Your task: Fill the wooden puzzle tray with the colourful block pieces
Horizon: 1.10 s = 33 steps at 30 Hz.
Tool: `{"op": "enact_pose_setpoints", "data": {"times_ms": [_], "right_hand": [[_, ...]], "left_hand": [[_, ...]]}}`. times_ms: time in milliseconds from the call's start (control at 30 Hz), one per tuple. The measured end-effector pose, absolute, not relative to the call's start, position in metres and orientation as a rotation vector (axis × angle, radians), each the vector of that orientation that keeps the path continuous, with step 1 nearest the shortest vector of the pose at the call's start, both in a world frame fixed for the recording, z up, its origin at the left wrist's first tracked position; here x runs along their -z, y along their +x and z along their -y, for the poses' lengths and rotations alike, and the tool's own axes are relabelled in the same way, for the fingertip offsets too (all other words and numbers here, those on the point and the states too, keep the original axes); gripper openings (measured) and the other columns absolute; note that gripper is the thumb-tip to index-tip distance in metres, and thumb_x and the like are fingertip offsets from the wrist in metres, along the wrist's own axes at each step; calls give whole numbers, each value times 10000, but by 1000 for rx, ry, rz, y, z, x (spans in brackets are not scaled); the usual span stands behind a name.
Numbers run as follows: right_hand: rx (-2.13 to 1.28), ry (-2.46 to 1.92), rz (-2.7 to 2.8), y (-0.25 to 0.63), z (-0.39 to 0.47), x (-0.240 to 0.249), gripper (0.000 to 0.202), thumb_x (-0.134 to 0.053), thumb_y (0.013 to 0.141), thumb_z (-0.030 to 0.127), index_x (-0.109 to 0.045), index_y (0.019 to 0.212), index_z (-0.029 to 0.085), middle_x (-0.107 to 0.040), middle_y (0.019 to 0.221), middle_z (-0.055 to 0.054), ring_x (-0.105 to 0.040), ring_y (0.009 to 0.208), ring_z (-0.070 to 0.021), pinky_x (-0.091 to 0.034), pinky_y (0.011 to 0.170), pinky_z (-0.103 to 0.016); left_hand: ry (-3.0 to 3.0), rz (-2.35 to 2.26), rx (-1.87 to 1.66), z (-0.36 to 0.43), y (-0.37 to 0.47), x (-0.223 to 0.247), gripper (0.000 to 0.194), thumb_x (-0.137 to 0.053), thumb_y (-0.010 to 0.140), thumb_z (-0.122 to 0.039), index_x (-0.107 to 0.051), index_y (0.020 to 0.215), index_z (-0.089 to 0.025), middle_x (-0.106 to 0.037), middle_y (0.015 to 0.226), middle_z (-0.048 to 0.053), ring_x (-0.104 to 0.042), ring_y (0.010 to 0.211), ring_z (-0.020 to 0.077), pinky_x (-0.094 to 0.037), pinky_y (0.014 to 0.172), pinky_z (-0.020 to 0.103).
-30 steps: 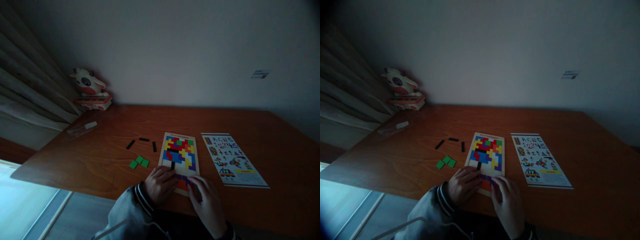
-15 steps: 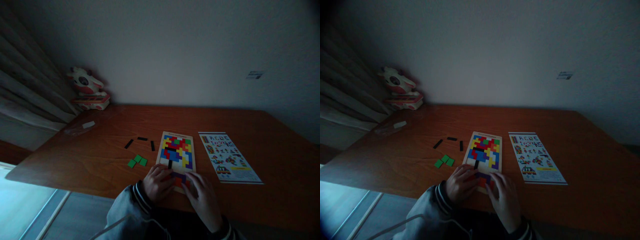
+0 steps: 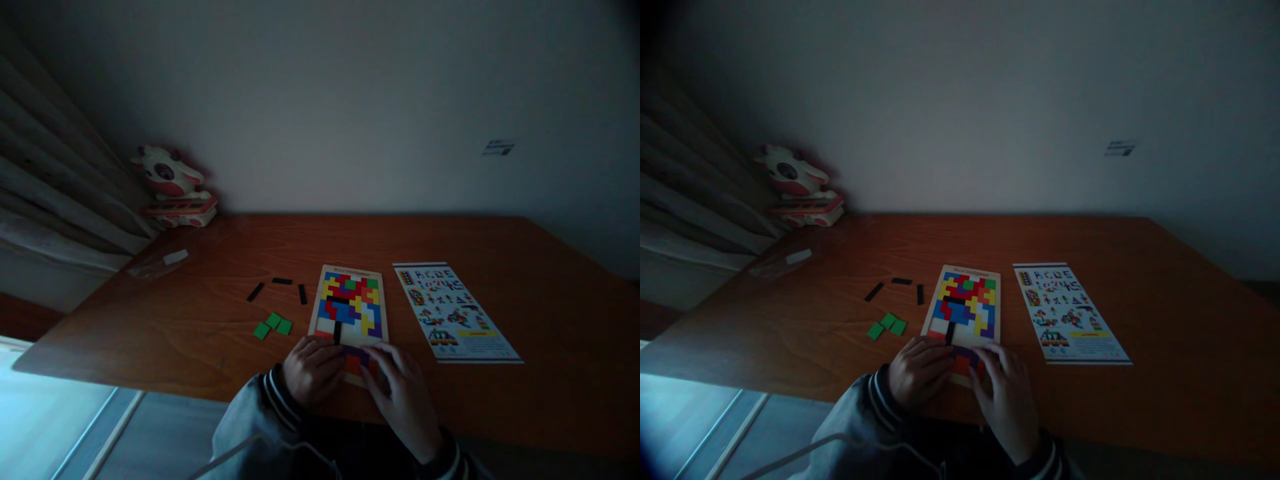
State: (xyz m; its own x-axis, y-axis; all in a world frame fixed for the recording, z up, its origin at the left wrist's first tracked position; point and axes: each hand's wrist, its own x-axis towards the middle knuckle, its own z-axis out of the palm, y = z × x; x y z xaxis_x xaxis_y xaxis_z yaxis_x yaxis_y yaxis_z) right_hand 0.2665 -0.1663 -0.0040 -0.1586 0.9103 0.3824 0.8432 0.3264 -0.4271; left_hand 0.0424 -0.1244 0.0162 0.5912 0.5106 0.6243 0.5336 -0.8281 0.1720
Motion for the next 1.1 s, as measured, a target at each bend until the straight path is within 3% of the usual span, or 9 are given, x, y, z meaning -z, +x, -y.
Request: {"op": "enact_pose_setpoints", "data": {"times_ms": [533,667,800,933,1100], "right_hand": [[-206,-1353,1891,261,167,-4,97,-580,949,301,-639,1012,257,-726,923,-30,-681,842,-208,-524,775,-375],[-315,-1186,1889,250,174,-19,55,-611,935,272,-632,983,257,-721,891,-17,-683,815,-171,-556,721,-303],[-367,-1058,1930,240,176,-28,72,-597,942,215,-628,990,258,-730,874,-4,-690,792,-155,-574,729,-291],[-403,-1060,2002,241,170,-26,130,-611,938,259,-631,1066,270,-729,963,-15,-690,894,-174,-579,804,-325],[-219,-1406,1976,240,161,-13,283,-588,939,371,-629,1197,265,-656,1150,-81,-641,1059,-251,-538,915,-439]], "left_hand": [[-2764,913,1189,123,42,-20,168,-631,906,-244,-691,1058,-208,-759,1018,48,-687,957,211,-536,886,380],[-2860,867,1289,124,36,-23,333,-652,918,-357,-632,1194,-172,-761,970,69,-700,883,185,-555,790,312],[-2982,755,1293,127,28,-23,213,-635,940,-290,-661,1132,-202,-769,892,16,-702,843,141,-550,790,259],[-2970,854,1357,128,17,-21,180,-587,962,-243,-667,1119,-210,-760,887,23,-700,831,144,-557,781,260],[-2883,1166,1312,127,4,-23,167,-532,974,-196,-645,1096,-190,-742,1004,71,-706,918,168,-572,810,285]]}}
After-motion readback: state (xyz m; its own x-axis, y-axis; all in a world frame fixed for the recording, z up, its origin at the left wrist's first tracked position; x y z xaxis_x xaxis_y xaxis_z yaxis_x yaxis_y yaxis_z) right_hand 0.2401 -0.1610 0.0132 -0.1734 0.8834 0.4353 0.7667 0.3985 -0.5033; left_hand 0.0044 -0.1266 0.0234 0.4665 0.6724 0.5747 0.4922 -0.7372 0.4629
